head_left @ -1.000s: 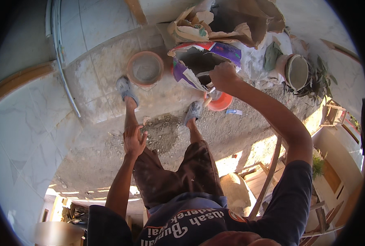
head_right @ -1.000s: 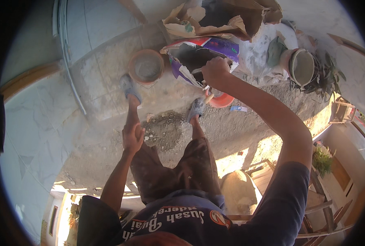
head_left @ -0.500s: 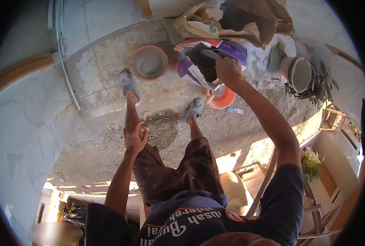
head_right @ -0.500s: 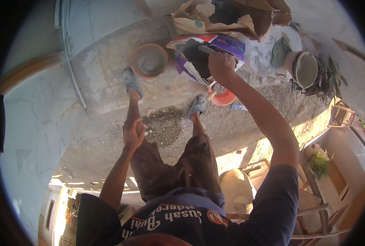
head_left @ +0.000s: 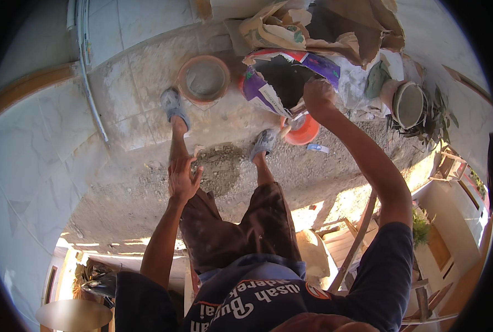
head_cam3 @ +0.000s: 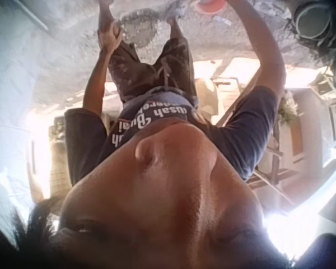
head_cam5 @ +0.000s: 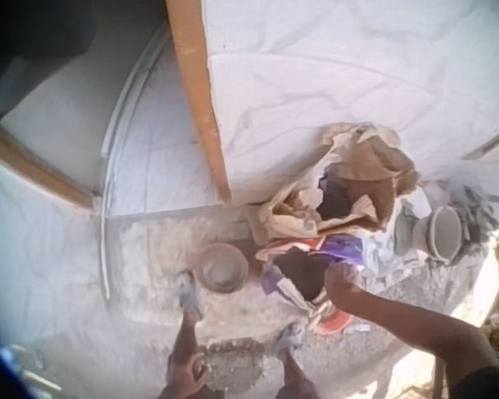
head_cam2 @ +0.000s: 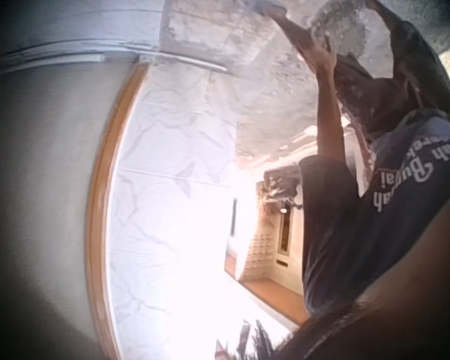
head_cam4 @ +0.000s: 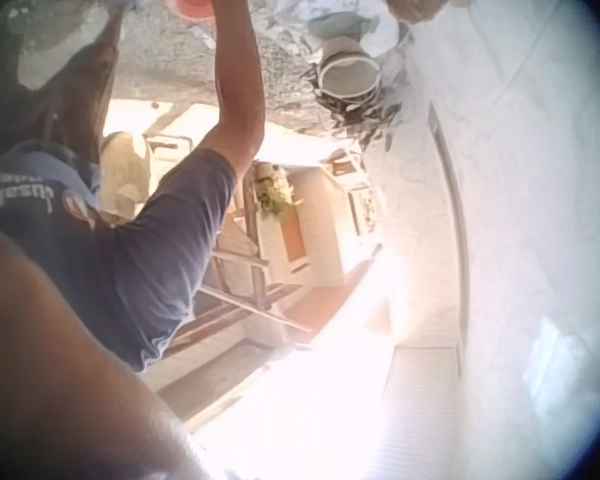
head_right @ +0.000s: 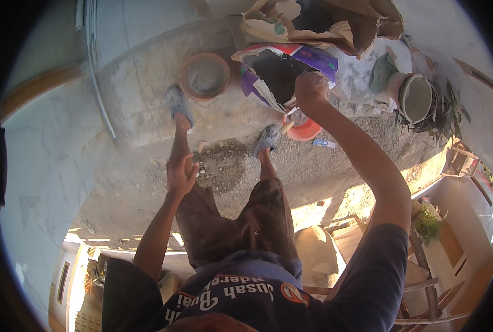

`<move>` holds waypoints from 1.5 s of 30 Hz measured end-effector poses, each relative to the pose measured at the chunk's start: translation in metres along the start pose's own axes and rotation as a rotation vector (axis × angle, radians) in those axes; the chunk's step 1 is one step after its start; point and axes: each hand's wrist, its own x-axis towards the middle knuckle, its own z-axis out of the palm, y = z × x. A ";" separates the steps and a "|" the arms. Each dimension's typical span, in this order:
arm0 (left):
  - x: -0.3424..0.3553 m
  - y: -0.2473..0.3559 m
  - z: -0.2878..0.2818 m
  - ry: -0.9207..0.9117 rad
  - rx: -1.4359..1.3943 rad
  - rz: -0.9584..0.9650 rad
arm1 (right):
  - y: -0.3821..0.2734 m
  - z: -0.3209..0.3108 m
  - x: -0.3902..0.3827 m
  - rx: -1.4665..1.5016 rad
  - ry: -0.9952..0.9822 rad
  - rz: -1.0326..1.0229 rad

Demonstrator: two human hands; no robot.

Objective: The person scoops a white powder from a bag into a small bucket using a trowel. They then pour water from a larger bucket into the small bucket and mix the contents with the trowel. The person also briefly applies a substance to a wall using the trowel.

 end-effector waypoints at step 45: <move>0.006 -0.011 -0.022 -0.006 -0.035 -0.027 | -0.028 0.095 0.108 0.123 -0.039 -0.177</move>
